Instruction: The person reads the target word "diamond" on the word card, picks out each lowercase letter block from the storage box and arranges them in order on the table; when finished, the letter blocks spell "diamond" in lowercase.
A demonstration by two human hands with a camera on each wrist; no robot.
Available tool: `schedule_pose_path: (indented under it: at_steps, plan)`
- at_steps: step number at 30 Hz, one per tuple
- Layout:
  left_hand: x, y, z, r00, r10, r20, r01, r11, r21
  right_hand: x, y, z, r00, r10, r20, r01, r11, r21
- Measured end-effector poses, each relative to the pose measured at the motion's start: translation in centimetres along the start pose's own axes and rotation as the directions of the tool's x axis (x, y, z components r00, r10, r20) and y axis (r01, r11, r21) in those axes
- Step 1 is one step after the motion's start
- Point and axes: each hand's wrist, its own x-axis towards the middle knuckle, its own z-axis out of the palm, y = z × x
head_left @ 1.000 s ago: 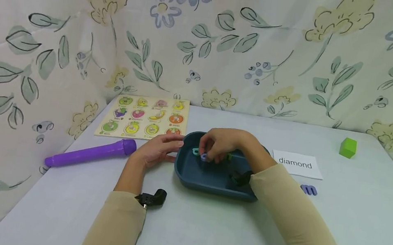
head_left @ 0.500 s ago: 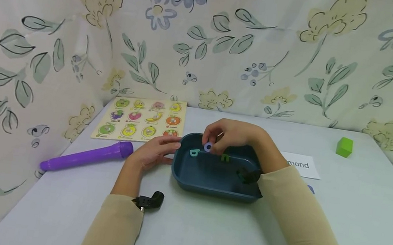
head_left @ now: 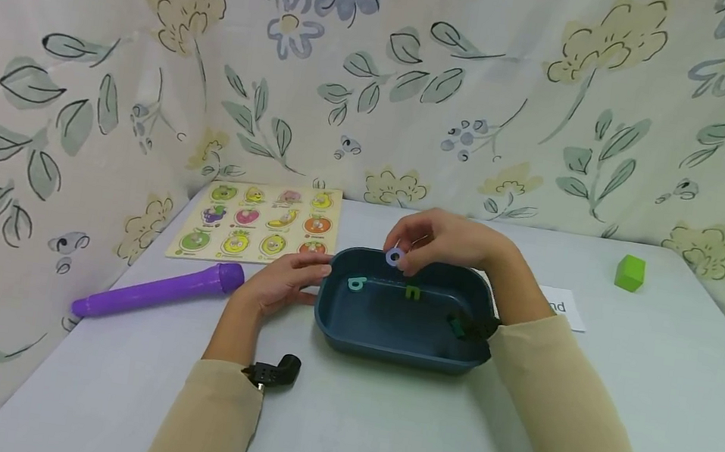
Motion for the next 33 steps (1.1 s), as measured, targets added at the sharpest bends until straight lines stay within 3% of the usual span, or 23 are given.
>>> schedule_pose_path:
  at_steps: [8,20,33]
  plan:
    - [-0.2,0.1,0.0,1.000,-0.003,0.017,0.003,1.000,-0.007,-1.7,-0.3,-0.6,0.999,-0.039,-0.013,0.040,0.992,0.121]
    - [-0.2,0.1,-0.1,1.000,-0.006,0.031,0.007,1.000,-0.009,-3.7,1.1,-0.7,0.992,0.038,-0.121,-0.026,0.995,0.098]
    - [-0.2,0.1,-0.1,0.999,-0.008,0.039,0.009,1.000,-0.028,-6.6,2.8,-1.2,0.970,0.062,-0.234,-0.035,0.992,0.118]
